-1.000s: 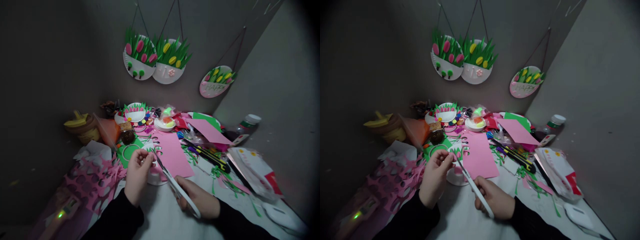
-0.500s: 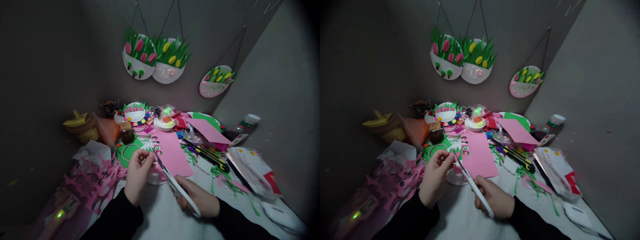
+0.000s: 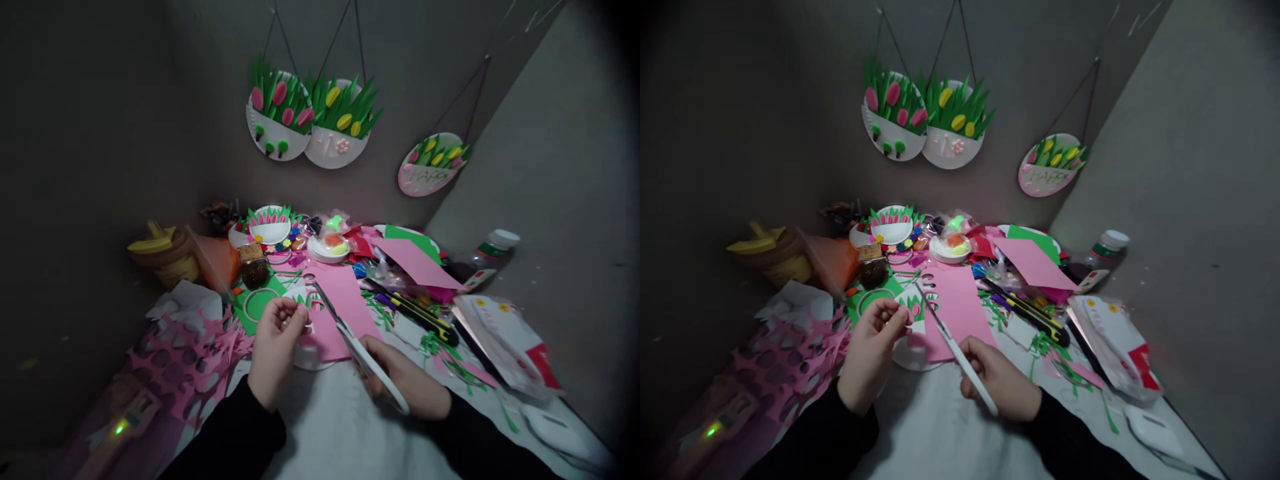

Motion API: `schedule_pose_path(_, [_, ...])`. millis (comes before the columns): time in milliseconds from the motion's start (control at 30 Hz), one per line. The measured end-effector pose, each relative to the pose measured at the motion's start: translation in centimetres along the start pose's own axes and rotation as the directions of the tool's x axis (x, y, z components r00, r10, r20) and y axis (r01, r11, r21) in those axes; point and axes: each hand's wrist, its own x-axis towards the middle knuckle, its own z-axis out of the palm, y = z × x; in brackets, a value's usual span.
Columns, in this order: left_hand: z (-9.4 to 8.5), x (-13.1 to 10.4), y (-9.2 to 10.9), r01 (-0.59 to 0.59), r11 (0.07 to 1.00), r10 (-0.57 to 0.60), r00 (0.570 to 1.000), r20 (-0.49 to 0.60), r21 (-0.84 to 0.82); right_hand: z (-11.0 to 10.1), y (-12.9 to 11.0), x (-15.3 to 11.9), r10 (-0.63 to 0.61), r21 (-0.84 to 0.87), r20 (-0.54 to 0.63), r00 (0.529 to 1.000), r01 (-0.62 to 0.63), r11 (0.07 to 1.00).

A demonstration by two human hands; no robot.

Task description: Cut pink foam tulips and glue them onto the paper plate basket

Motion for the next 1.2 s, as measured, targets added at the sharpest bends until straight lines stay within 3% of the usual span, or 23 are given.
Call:
schedule_pose_path(200, [0.2, -0.2, 0.1, 0.004, 1.000, -0.005, 0.999, 0.036, 0.010, 0.2, 0.2, -0.1, -0.017, -0.023, 0.108, 0.994, 0.019, 1.000])
schedule_pose_path(367, [0.3, -0.2, 0.2, -0.018, 0.999, 0.016, 0.998, 0.069, 0.036, 0.8, 0.5, 0.0, -0.002, -0.019, 0.126, 0.992, 0.005, 1.000])
schedule_pose_path(933, [0.2, -0.1, 0.0, -0.029, 0.999, 0.025, 0.996, 0.089, 0.039, 0.6, 0.8, 0.1, 0.020, -0.029, 0.124, 0.992, -0.016, 0.999])
schedule_pose_path(1200, [0.3, -0.2, 0.3, -0.015, 0.999, 0.013, 0.997, 0.070, 0.028, 0.8, 1.1, 0.2, 0.016, -0.015, 0.049, 0.999, -0.015, 1.000])
